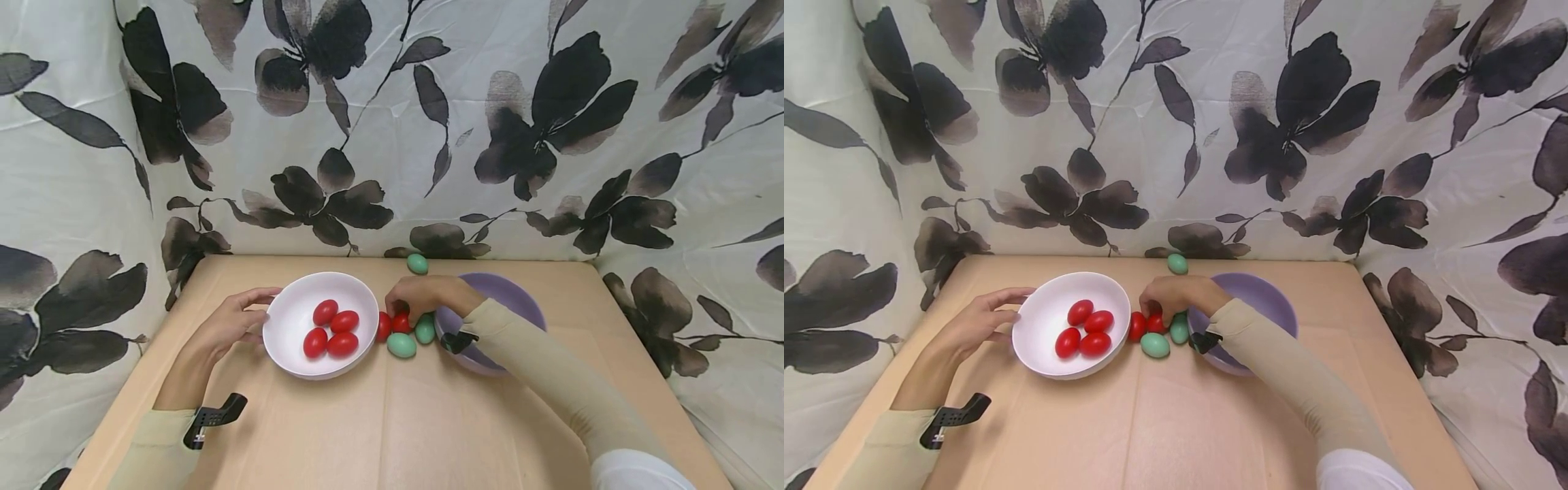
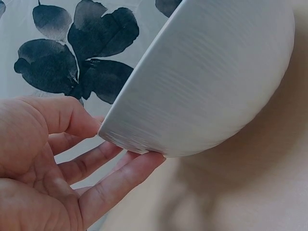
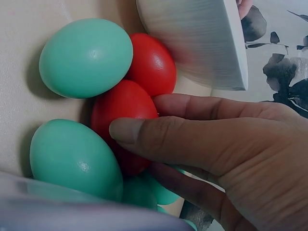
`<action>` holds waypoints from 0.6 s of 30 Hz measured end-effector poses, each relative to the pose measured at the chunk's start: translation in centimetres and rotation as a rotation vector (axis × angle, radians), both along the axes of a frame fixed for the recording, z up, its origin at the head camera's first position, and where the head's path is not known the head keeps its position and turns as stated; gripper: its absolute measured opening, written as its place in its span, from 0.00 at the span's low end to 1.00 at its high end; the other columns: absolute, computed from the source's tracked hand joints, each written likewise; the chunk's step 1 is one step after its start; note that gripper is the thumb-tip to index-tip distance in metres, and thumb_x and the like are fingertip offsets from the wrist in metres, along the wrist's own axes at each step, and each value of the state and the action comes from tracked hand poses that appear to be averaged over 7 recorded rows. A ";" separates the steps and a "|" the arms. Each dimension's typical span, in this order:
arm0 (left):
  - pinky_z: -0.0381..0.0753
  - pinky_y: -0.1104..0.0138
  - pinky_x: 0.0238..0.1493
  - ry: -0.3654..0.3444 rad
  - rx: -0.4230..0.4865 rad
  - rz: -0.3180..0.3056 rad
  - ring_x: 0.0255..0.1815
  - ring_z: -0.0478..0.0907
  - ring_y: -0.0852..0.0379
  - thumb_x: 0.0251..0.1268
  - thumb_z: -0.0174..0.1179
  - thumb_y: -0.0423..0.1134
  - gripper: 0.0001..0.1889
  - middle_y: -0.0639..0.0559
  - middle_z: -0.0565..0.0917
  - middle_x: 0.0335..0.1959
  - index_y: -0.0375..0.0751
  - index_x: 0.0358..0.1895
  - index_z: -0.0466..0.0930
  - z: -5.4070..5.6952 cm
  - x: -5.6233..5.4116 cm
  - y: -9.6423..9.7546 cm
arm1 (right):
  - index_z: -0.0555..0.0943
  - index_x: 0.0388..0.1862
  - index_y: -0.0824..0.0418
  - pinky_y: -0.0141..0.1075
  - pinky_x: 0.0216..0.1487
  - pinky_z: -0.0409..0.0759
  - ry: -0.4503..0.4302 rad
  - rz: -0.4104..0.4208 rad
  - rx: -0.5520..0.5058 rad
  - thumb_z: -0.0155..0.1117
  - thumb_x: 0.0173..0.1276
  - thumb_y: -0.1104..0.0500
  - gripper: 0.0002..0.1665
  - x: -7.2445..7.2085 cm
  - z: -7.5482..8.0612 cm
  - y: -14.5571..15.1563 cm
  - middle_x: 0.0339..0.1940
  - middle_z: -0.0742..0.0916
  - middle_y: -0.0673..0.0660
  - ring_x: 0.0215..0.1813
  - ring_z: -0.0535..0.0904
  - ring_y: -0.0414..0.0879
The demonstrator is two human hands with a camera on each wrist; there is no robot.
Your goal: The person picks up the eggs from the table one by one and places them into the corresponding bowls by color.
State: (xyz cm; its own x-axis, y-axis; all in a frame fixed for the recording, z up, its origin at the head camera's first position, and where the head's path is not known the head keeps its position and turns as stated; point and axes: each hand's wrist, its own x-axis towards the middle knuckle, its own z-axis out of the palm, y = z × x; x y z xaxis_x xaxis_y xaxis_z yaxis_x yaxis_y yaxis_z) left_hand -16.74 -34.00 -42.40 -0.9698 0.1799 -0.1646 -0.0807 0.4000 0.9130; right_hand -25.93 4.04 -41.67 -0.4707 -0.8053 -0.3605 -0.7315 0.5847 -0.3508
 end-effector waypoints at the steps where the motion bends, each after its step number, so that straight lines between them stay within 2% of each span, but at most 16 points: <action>1: 0.88 0.49 0.42 0.000 0.002 0.000 0.57 0.79 0.39 0.70 0.55 0.28 0.31 0.31 0.69 0.69 0.38 0.76 0.64 0.0 0.0 0.0 | 0.86 0.46 0.53 0.31 0.50 0.80 0.001 -0.001 -0.001 0.77 0.59 0.64 0.17 0.0 0.0 0.0 0.41 0.87 0.47 0.45 0.78 0.42; 8: 0.88 0.49 0.42 0.005 0.003 -0.008 0.56 0.79 0.40 0.70 0.55 0.28 0.30 0.30 0.69 0.68 0.38 0.76 0.65 0.1 0.0 0.1 | 0.85 0.47 0.53 0.31 0.50 0.80 -0.004 -0.004 -0.007 0.78 0.59 0.64 0.18 0.0 0.5 0.2 0.42 0.87 0.47 0.45 0.79 0.43; 18: 0.88 0.48 0.42 0.006 0.000 -0.001 0.58 0.76 0.39 0.70 0.55 0.28 0.30 0.31 0.70 0.69 0.38 0.76 0.65 -0.1 0.1 0.1 | 0.86 0.55 0.53 0.34 0.59 0.80 0.000 0.016 -0.042 0.77 0.61 0.62 0.22 -0.1 1.7 0.7 0.51 0.86 0.47 0.54 0.79 0.43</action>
State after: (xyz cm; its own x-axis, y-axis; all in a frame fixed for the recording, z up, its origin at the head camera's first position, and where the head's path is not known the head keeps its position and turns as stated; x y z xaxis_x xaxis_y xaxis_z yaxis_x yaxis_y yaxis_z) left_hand -16.64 -33.94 -42.47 -0.9705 0.1813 -0.1591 -0.0749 0.4003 0.9133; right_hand -26.03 4.73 -40.01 -0.4577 -0.8270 -0.3264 -0.7409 0.5577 -0.3743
